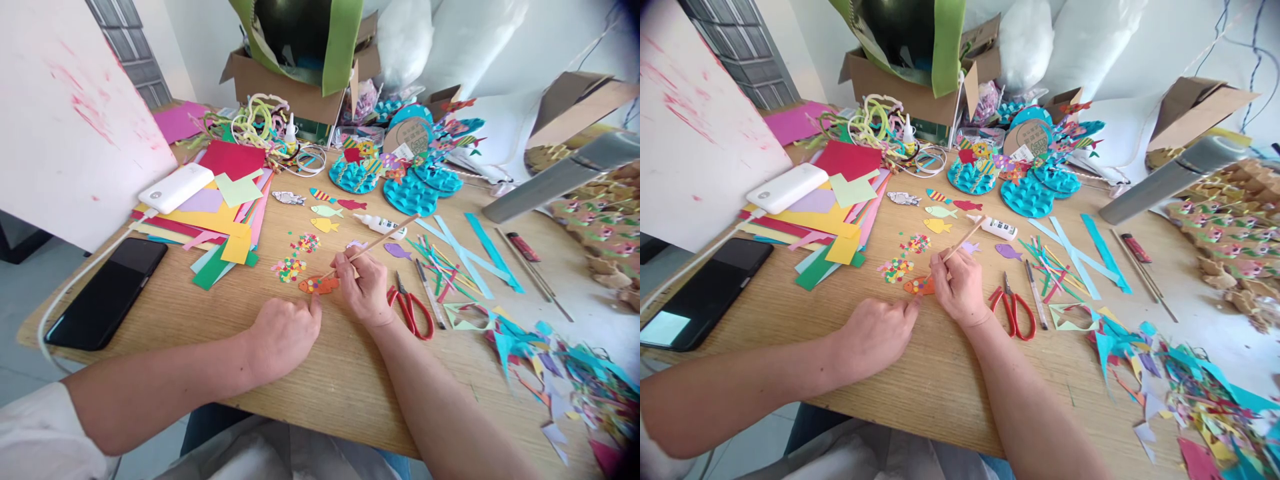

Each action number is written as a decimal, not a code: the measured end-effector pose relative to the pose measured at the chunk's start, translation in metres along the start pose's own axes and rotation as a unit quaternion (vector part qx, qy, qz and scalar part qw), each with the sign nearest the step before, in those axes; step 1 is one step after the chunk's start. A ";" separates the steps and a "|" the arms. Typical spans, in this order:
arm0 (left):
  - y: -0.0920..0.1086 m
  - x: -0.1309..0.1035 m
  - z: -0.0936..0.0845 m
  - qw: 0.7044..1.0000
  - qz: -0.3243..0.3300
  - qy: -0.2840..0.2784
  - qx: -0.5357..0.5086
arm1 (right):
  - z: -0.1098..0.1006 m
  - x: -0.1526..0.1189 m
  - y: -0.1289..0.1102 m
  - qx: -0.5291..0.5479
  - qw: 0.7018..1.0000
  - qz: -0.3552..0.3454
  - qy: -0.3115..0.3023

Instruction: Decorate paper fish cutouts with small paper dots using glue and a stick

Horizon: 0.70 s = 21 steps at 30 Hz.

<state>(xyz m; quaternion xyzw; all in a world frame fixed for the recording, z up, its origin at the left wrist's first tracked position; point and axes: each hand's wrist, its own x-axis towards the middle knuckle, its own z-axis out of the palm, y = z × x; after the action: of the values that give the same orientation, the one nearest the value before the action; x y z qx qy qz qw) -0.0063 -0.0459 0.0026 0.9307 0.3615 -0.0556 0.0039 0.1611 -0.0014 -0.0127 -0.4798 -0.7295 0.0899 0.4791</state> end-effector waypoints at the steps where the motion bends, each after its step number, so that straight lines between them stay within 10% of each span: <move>1: 0.000 0.000 0.000 1.000 0.000 0.000 0.001 | 0.000 0.000 0.000 0.002 1.000 0.000 -0.002; 21: 0.000 0.000 0.001 1.000 -0.001 0.022 -0.009 | 0.004 0.000 -0.007 0.030 0.998 0.046 0.030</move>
<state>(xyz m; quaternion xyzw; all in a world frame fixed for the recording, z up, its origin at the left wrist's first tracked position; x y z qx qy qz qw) -0.0060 -0.0458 0.0019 0.9314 0.3625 -0.0315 0.0043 0.1537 -0.0035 -0.0104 -0.5010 -0.6888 0.1186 0.5104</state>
